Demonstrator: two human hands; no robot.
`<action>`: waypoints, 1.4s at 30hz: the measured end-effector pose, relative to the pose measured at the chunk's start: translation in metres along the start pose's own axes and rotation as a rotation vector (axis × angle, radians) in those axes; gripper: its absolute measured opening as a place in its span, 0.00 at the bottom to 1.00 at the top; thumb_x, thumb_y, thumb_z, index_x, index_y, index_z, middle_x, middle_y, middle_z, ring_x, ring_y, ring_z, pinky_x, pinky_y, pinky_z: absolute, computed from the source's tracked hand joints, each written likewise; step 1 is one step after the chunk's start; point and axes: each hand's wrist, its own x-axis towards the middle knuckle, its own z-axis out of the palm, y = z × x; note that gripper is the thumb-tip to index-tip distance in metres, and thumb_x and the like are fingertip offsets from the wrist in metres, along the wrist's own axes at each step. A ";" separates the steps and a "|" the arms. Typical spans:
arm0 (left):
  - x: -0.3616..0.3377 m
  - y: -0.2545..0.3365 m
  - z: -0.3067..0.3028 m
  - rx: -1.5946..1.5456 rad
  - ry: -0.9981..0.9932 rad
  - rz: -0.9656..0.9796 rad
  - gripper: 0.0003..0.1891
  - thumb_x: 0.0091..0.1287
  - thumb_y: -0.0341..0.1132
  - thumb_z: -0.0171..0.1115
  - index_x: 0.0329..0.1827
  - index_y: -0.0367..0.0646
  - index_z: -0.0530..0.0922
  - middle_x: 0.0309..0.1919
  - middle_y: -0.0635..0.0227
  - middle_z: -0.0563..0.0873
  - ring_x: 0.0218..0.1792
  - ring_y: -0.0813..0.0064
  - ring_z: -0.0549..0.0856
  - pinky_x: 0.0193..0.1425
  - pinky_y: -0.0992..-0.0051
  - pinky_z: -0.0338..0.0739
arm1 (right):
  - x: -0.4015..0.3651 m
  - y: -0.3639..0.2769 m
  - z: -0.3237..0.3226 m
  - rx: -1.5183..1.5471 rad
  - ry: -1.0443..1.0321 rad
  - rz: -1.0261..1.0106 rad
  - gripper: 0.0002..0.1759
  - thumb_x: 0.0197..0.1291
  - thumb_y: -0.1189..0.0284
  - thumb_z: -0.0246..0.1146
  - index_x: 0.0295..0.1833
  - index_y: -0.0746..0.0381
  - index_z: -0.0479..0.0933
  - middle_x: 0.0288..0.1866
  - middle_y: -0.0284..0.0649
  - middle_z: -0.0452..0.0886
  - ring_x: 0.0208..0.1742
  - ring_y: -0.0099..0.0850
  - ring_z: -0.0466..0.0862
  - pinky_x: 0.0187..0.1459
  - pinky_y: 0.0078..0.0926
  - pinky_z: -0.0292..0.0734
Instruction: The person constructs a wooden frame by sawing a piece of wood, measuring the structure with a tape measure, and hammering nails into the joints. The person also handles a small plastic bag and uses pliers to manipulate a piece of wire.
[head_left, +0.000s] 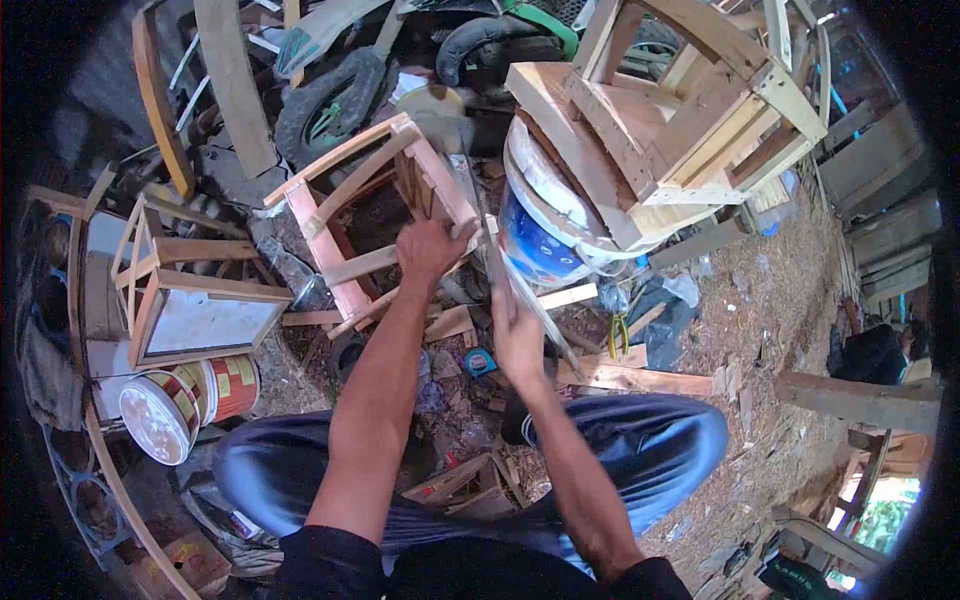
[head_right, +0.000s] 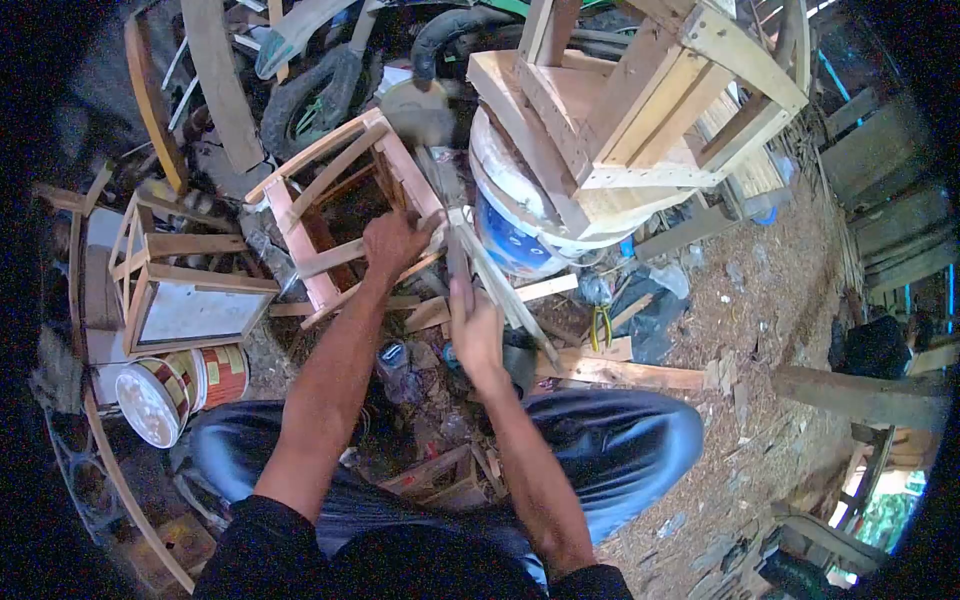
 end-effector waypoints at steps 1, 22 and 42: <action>0.007 0.003 -0.003 -0.001 -0.062 -0.011 0.37 0.58 0.72 0.48 0.33 0.44 0.87 0.25 0.50 0.85 0.32 0.51 0.86 0.40 0.57 0.79 | -0.020 0.007 -0.003 0.008 0.025 -0.042 0.24 0.70 0.60 0.51 0.46 0.74 0.77 0.34 0.63 0.80 0.37 0.55 0.83 0.40 0.39 0.76; 0.000 -0.001 0.000 -0.058 0.022 0.025 0.36 0.64 0.66 0.44 0.33 0.39 0.85 0.28 0.46 0.84 0.35 0.49 0.85 0.42 0.55 0.78 | -0.033 -0.017 -0.034 -0.107 -0.057 -0.040 0.23 0.69 0.59 0.51 0.55 0.68 0.75 0.40 0.64 0.79 0.40 0.59 0.82 0.41 0.43 0.75; 0.002 -0.015 -0.032 0.031 0.063 0.276 0.17 0.60 0.47 0.56 0.41 0.44 0.81 0.32 0.50 0.85 0.35 0.51 0.85 0.40 0.55 0.79 | -0.032 -0.039 -0.089 -0.052 -0.040 0.031 0.22 0.64 0.59 0.58 0.41 0.71 0.79 0.25 0.60 0.78 0.34 0.56 0.82 0.36 0.41 0.74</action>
